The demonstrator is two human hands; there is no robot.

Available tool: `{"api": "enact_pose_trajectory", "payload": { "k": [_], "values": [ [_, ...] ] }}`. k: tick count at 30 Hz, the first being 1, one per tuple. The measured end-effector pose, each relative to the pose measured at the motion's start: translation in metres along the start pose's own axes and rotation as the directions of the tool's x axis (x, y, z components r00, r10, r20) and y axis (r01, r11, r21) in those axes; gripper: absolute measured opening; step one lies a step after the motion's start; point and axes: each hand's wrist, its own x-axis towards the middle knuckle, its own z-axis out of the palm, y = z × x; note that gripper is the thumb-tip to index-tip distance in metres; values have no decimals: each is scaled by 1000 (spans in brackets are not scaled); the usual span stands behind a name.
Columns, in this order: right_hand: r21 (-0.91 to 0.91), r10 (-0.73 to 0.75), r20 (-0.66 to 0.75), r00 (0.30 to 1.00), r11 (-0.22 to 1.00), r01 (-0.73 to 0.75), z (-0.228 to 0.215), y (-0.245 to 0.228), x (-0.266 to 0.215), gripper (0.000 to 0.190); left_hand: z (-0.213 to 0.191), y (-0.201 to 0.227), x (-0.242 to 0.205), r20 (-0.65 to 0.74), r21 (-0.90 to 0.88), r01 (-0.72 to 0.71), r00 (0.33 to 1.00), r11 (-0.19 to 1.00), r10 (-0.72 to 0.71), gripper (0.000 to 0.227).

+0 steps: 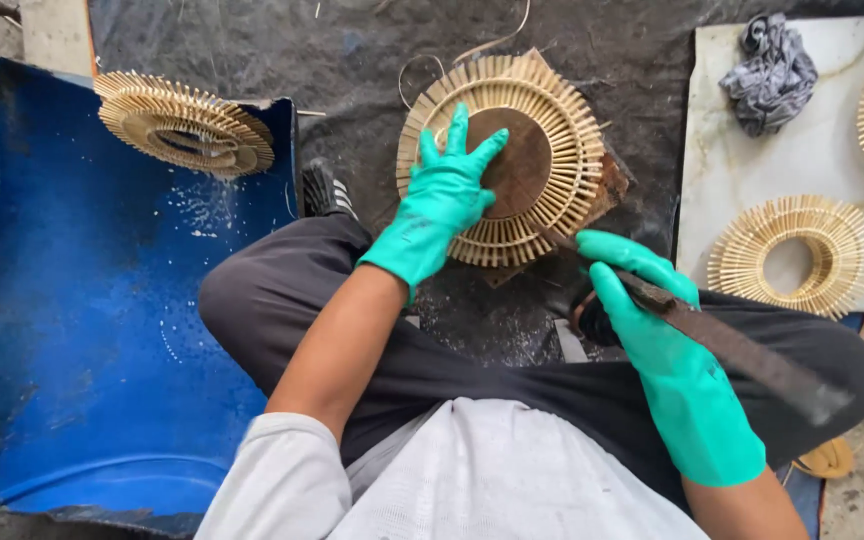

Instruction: Assembling and refining a circular bamboo lampshade frame using tools and manual adjustment.

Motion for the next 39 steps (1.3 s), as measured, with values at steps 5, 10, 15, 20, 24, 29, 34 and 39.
{"api": "enact_pose_trajectory", "payload": {
  "k": [5, 10, 15, 20, 24, 29, 34, 39],
  "values": [
    [-31, -9, -1, 1000, 999, 9, -6, 11, -3, 28, 5, 22, -13, 46, -118, 137, 990, 983, -133, 105],
    [-108, -31, -24, 999, 994, 29, -7, 17, -15, 25, 24, 4, -11, -52, -12, -45, 998, 999, 44, 109],
    [52, -96, -15, 995, 994, 97, 0, 19, -18, 25, 21, 3, -9, -11, 4, -61, 998, 998, 61, 110],
    [-61, -87, 5, 996, 994, 87, 3, 12, -18, 25, 22, -3, -1, 14, 3, -63, 998, 998, 63, 110],
    [-117, -154, -21, 988, 982, 151, 3, 16, -21, 28, 16, -3, 1, 65, 49, -146, 988, 988, 142, 106],
    [-175, -196, -13, 980, 966, 191, 0, 10, -26, 27, 24, 13, -10, 138, 23, -103, 986, 994, 99, 102],
    [-77, -74, -32, 997, 994, 72, -5, 8, -28, 28, 28, 13, -19, 41, 10, -73, 997, 997, 72, 104],
    [-24, -75, -52, 996, 997, 74, -4, 23, -28, 28, 37, 0, -15, 27, -15, -95, 995, 995, 96, 96]
  ]
}}
